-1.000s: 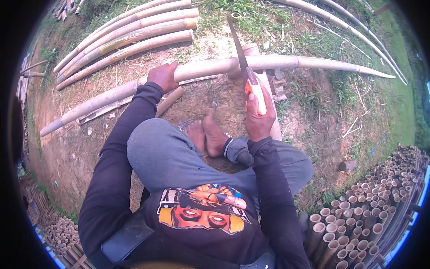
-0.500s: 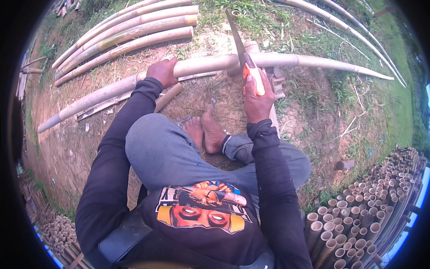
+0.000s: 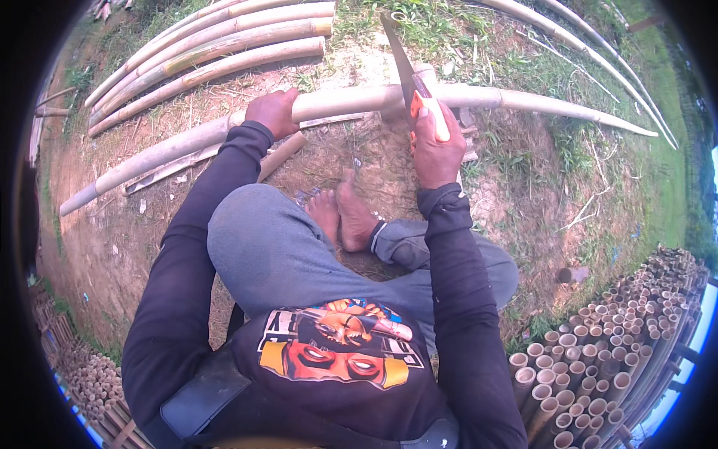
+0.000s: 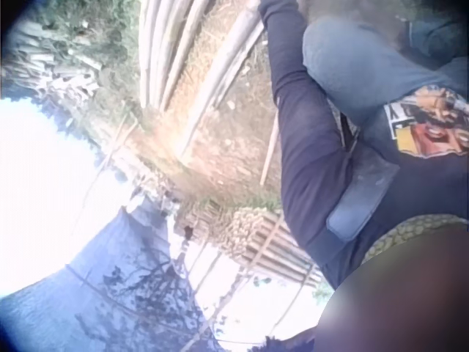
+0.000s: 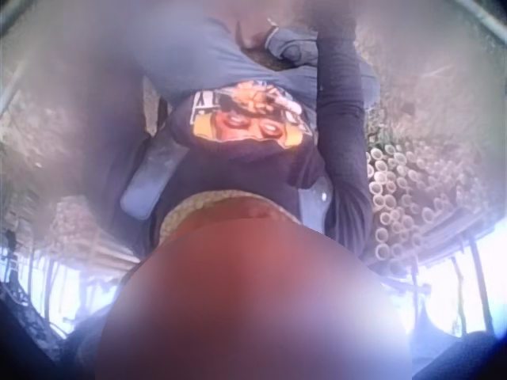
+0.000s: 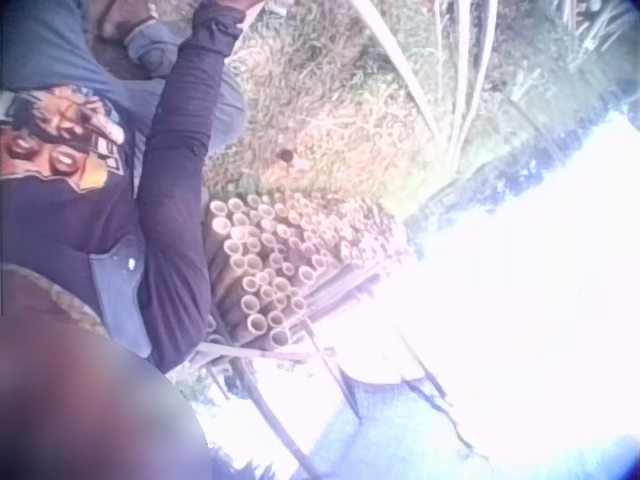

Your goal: The person sits on the ground and uses a hand saw to cut long bamboo poles into shorter segments. They repeatedly position the bamboo on a support, saw through it, and move the cut pieces aside.

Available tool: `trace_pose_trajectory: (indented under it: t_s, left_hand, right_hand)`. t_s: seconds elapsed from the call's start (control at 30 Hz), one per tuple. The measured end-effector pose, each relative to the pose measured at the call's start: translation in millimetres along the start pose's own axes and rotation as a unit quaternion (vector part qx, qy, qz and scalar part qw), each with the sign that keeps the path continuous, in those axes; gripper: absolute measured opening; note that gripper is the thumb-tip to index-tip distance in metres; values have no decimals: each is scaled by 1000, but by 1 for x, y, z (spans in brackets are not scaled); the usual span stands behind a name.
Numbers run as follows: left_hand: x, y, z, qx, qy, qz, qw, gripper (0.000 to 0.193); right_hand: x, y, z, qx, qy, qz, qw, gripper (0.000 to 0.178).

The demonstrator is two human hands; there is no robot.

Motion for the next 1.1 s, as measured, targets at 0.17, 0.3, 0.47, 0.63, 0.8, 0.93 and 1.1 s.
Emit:
trace_pose_trajectory:
  t_s: [0.17, 0.3, 0.47, 0.63, 0.8, 0.93, 1.1]
  left_hand:
    - [1, 0, 0, 4, 1, 10, 1000, 52]
    - [-3, -9, -4, -6, -1, 7, 1000, 53]
    - [-3, -5, -3, 2, 0, 5, 1000, 53]
    - [-1, 1, 0, 0, 0, 3, 1000, 53]
    - [-2, -4, -2, -2, 0, 11, 1000, 53]
    - [-1, -4, -2, 0, 2, 1, 1000, 54]
    - [2, 2, 0, -7, 9, 1, 1000, 55]
  right_hand:
    - [1, 62, 113, 11, -72, 36, 997, 43]
    - [-41, 100, 206, 16, -54, 101, 993, 51]
    - [-9, 30, 60, 31, -66, 83, 994, 41]
    - [14, 23, 24, -5, 5, 25, 1000, 39]
    - [-29, 98, 172, 6, 17, 63, 998, 49]
    - [-48, 75, 152, -17, 15, 46, 999, 51]
    - [13, 20, 25, -11, -67, 32, 997, 41]
Point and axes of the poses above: each hand's wrist, its own z-axis away from the middle knuckle, its own y-axis out of the back of the hand, x = y × z, the point moved 9 cm from there along -z, towards the middle knuckle, and after that the axes turned 13 degrees about z, right-handed, at the moved point
